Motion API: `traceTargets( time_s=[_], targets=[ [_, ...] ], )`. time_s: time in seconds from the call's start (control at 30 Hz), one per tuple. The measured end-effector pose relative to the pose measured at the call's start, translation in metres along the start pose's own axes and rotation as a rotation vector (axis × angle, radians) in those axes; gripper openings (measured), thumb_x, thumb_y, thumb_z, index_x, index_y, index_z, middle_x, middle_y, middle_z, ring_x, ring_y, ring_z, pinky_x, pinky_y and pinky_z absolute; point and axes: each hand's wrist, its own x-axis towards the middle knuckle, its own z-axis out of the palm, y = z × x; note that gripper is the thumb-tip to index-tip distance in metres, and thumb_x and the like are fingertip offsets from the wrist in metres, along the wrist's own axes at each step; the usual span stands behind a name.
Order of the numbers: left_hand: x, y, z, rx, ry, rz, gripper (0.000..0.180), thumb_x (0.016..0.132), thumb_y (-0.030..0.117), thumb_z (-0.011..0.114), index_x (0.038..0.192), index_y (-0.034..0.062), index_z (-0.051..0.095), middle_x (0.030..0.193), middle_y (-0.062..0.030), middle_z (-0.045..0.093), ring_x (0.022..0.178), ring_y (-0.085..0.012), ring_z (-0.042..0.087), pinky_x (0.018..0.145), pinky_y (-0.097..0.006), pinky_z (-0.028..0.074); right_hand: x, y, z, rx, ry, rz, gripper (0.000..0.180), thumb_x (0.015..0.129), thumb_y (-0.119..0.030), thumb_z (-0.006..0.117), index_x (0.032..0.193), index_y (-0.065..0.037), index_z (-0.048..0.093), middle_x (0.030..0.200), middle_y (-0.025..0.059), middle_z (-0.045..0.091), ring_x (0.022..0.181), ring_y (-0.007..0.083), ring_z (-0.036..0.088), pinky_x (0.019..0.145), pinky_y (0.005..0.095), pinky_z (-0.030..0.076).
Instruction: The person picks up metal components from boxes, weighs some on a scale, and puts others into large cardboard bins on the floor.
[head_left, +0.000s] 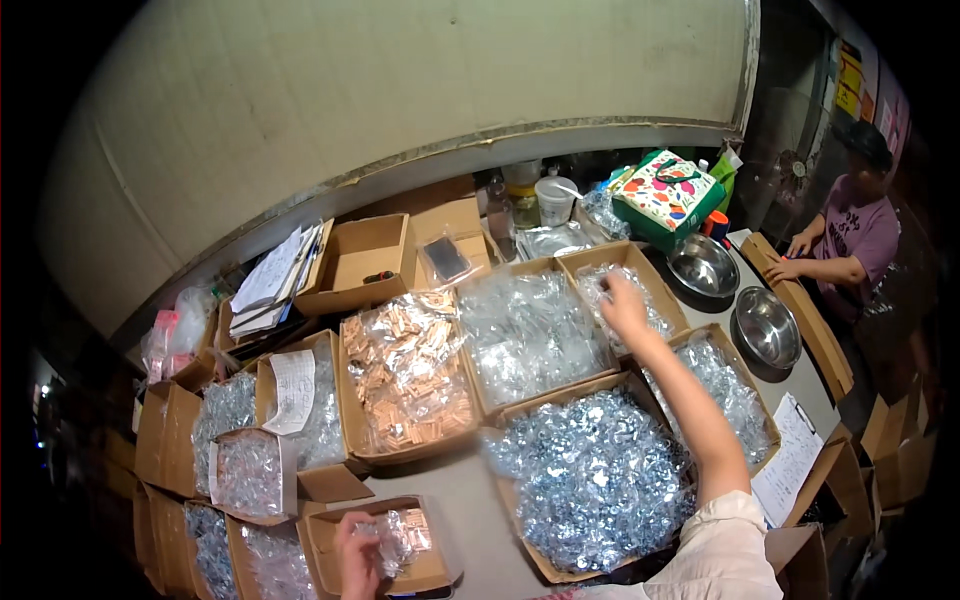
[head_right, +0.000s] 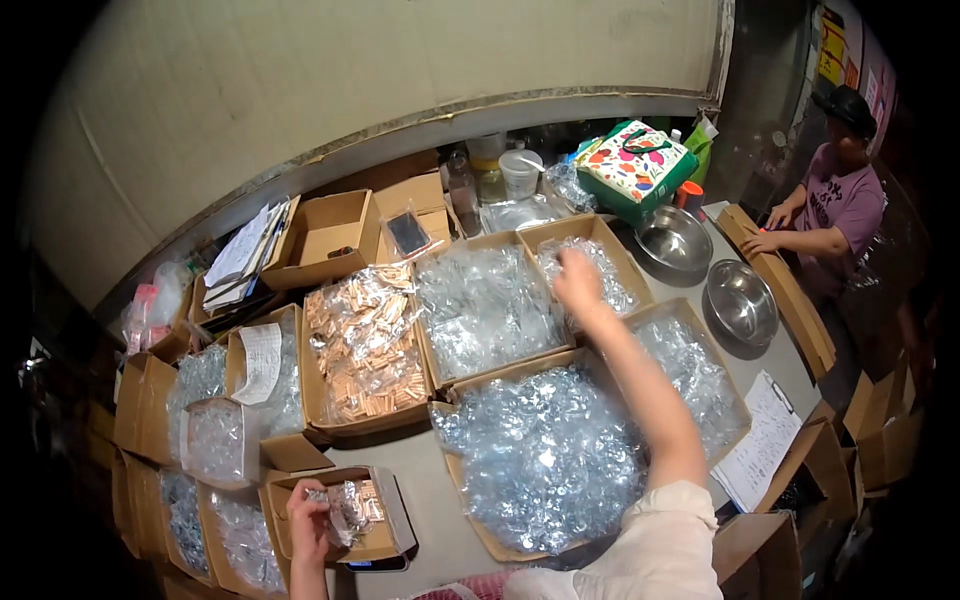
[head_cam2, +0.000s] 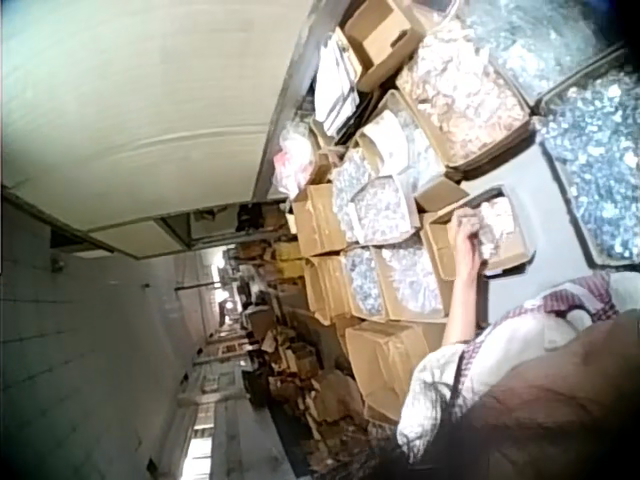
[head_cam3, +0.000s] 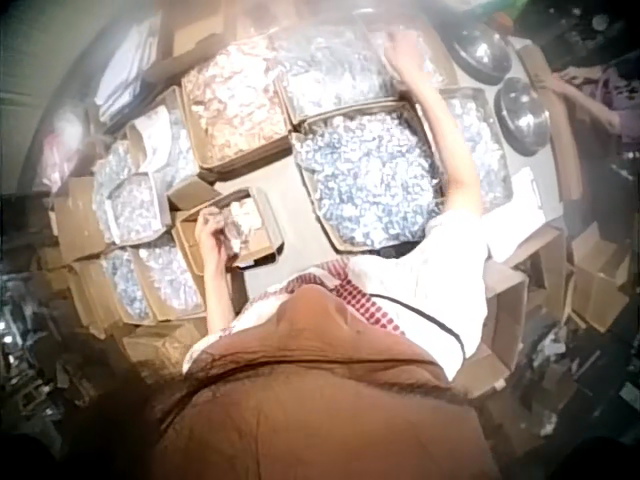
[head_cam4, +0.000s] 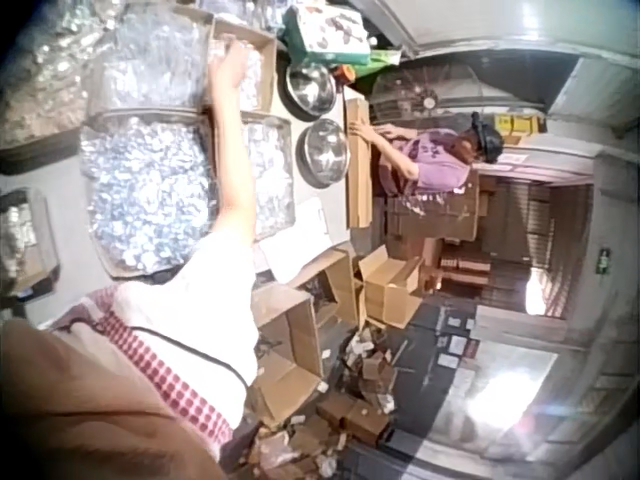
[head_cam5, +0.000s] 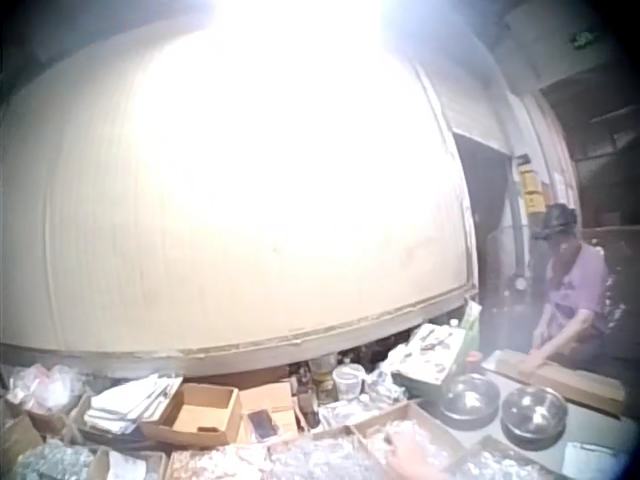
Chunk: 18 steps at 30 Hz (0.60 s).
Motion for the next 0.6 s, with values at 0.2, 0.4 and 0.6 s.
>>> traceTargets(
  time_s=[0.2, 0.4, 0.6],
  targets=[
    [0.018, -0.042, -0.048, 0.564, 0.027, 0.285, 0.033, 0.066, -0.010, 0.050, 0.093, -0.0003, 0.066, 0.109, -0.0105, 0.061, 0.110, -0.0231, 0.058, 0.094, -0.031, 0.048, -0.035, 0.061, 0.059, -0.421, -0.578, 0.117, 0.033, 0.076, -0.016, 0.063, 0.105, 0.000, 0.067, 0.102, 0.0255, 0.067, 0.103, 0.0395, 0.064, 0.086, 0.0453, 0.052],
    [0.007, -0.024, -0.046, 0.884, 0.097, 0.524, 0.021, 0.075, -0.008, 0.055, 0.088, 0.0016, 0.068, 0.118, -0.0170, 0.061, 0.116, -0.0315, 0.055, 0.101, -0.037, 0.042, -0.020, 0.057, 0.029, -0.262, -0.630, 0.219, 0.027, 0.074, -0.020, 0.064, 0.098, -0.012, 0.072, 0.102, 0.0185, 0.069, 0.096, 0.0370, 0.066, 0.083, 0.0455, 0.053],
    [-0.004, -0.011, -0.037, 0.559, 0.204, 0.570, 0.031, 0.080, -0.011, 0.050, 0.108, -0.0012, 0.061, 0.123, -0.0135, 0.057, 0.114, -0.0234, 0.056, 0.097, -0.032, 0.046, -0.023, 0.074, -0.019, 0.289, -0.378, 0.364, 0.010, 0.076, -0.007, 0.067, 0.084, 0.000, 0.065, 0.081, 0.0093, 0.068, 0.072, 0.0162, 0.062, 0.066, 0.0303, 0.050]
  ],
)
